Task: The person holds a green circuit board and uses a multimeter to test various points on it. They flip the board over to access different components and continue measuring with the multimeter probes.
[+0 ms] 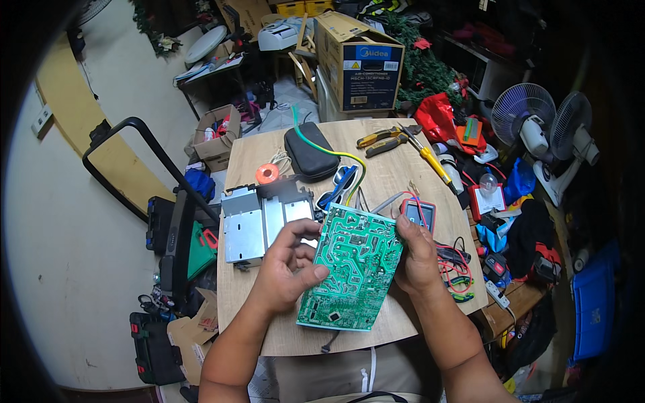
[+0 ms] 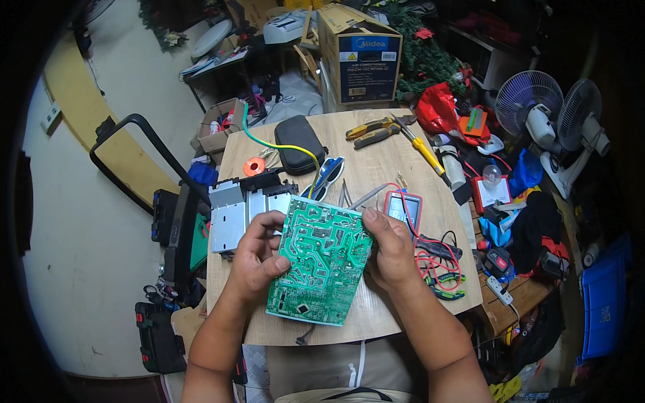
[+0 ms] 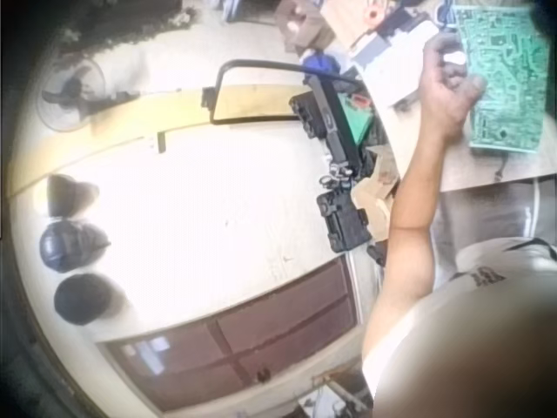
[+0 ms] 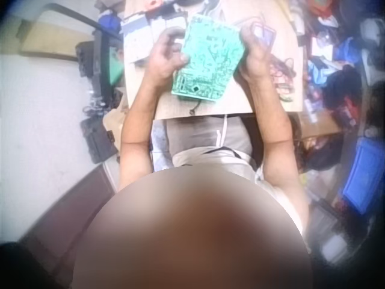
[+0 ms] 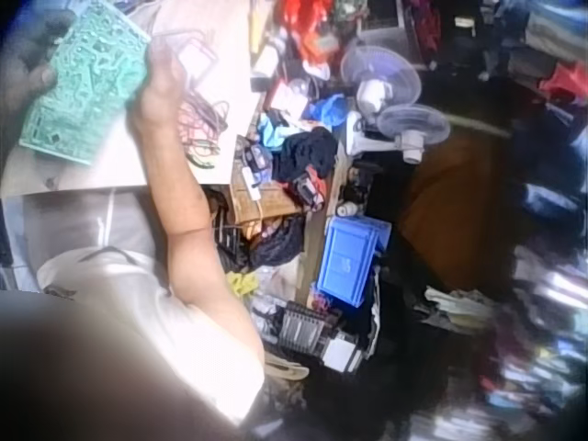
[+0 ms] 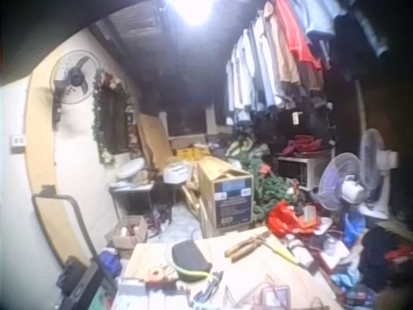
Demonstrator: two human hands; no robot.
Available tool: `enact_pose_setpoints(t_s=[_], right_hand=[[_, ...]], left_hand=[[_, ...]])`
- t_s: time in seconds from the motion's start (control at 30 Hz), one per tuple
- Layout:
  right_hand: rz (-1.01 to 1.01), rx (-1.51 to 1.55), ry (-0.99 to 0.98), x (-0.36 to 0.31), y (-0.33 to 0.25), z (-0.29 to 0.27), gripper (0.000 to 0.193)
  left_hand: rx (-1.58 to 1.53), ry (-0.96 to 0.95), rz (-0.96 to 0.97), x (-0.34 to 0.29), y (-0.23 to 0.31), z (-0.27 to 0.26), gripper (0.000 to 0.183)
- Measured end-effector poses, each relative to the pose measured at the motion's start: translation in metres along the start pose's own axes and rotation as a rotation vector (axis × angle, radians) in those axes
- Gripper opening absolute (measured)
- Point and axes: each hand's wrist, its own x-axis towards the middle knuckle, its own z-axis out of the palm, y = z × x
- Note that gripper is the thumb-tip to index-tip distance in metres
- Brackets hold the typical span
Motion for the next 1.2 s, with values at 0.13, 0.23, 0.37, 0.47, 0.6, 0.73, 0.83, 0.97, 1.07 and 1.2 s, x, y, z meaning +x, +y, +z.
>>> enact_pose_setpoints(t_s=[0.13, 0.23, 0.37, 0.47, 0.6, 0.73, 0.83, 0.97, 1.07, 1.2], right_hand=[[0.034, 0.007, 0.026, 0.0006, 0.0026, 0.0042, 0.036], [0.041, 0.01, 0.021, 0.002, 0.0013, 0.0044, 0.036], [0.087, 0.026, 0.024, 0.0004, 0.0007, 0.006, 0.037], [0.073, 0.024, 0.006, -0.0015, 0.0002, 0.0068, 0.038], [0.059, -0.029, -0.003, -0.0025, -0.0007, 0.005, 0.037], [0.051, -0.047, -0.017, -0.003, -0.001, 0.0035, 0.037], [0.05, -0.044, -0.033, -0.0024, -0.0007, 0.0029, 0.038], [0.065, -0.005, -0.052, -0.0028, -0.0005, 0.0028, 0.038], [0.073, 0.006, -0.037, -0.0023, -0.0002, 0.0028, 0.037], [0.065, -0.001, -0.047, -0.0026, -0.0016, 0.0026, 0.038]], left_hand=[[-0.138, -0.064, -0.005, -0.0002, 0.0052, 0.0062, 0.067], [-0.163, -0.073, -0.009, 0.0019, 0.0035, 0.0054, 0.06], [-0.208, -0.066, -0.024, 0.0026, 0.0006, -0.0005, 0.057], [-0.197, -0.068, -0.044, 0.0027, 0.0011, -0.0024, 0.058], [-0.202, -0.099, -0.084, 0.0022, 0.0026, -0.002, 0.058], [-0.209, -0.074, -0.078, 0.0032, 0.0021, 0.0005, 0.056], [-0.221, -0.068, -0.079, 0.0036, 0.002, 0.0006, 0.054], [-0.255, -0.067, -0.076, 0.0043, 0.0005, 0.0004, 0.053], [-0.252, -0.065, -0.072, 0.0042, 0.0, 0.0, 0.054], [-0.24, -0.059, -0.076, 0.0048, -0.0005, 0.0, 0.054]])
